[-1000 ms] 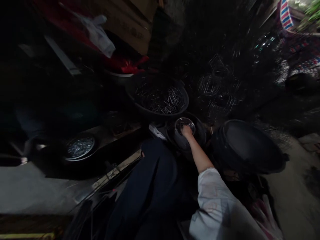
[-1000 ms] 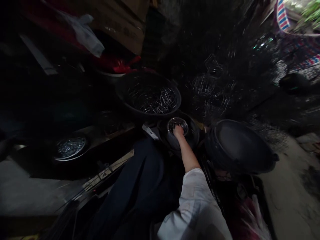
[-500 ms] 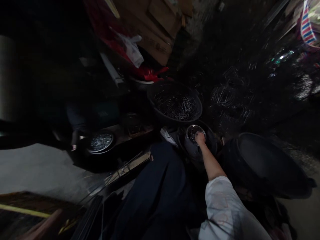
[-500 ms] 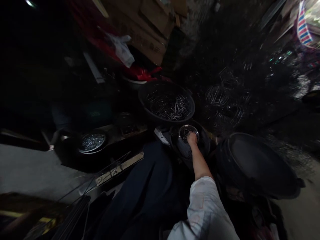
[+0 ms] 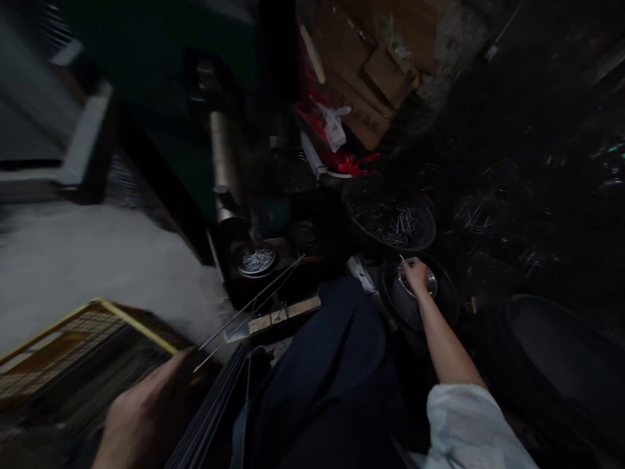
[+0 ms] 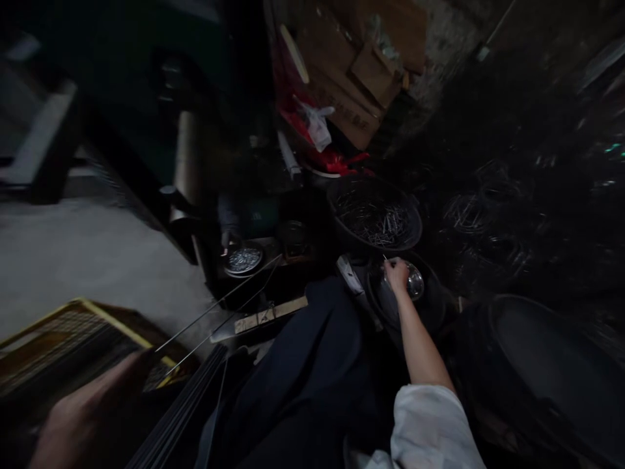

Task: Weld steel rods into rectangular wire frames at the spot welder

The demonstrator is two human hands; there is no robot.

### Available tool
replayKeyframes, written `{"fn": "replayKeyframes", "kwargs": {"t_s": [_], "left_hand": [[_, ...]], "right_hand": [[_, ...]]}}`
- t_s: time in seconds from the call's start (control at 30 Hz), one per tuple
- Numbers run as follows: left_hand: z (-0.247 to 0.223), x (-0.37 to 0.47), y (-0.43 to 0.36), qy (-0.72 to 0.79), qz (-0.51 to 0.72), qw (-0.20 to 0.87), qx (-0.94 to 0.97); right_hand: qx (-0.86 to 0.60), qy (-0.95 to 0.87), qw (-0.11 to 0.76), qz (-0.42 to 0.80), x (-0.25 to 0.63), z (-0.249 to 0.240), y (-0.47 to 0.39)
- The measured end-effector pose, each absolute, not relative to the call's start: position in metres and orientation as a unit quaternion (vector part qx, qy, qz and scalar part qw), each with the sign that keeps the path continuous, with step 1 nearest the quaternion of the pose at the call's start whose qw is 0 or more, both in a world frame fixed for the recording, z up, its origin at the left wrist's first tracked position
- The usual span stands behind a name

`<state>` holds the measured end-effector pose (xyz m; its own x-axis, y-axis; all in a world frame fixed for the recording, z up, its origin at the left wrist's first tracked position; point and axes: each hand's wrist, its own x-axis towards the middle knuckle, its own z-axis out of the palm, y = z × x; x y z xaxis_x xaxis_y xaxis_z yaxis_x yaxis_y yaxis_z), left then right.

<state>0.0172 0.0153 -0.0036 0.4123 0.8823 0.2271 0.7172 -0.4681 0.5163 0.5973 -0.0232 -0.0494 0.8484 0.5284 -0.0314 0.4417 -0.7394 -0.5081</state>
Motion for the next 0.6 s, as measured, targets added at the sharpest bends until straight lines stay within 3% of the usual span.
{"fn": "replayKeyframes", "kwargs": {"t_s": [0.1,0.17,0.33,0.6], "left_hand": [[-0.009,0.014,0.016,0.477,0.231,0.162,0.832],[-0.011,0.015,0.016,0.484,0.242,0.153,0.827],[-0.014,0.015,0.012,0.464,0.319,0.145,0.814],[-0.019,0.0,0.002,0.503,0.325,0.155,0.786]], "right_hand": [[-0.761,-0.272,0.516,0.282,0.499,-0.048,0.009],[-0.622,-0.247,0.604,0.432,0.424,-0.047,0.027],[-0.485,-0.152,0.64,0.576,0.291,-0.04,0.059],[-0.437,-0.142,0.652,0.603,0.246,-0.024,0.078]]}}
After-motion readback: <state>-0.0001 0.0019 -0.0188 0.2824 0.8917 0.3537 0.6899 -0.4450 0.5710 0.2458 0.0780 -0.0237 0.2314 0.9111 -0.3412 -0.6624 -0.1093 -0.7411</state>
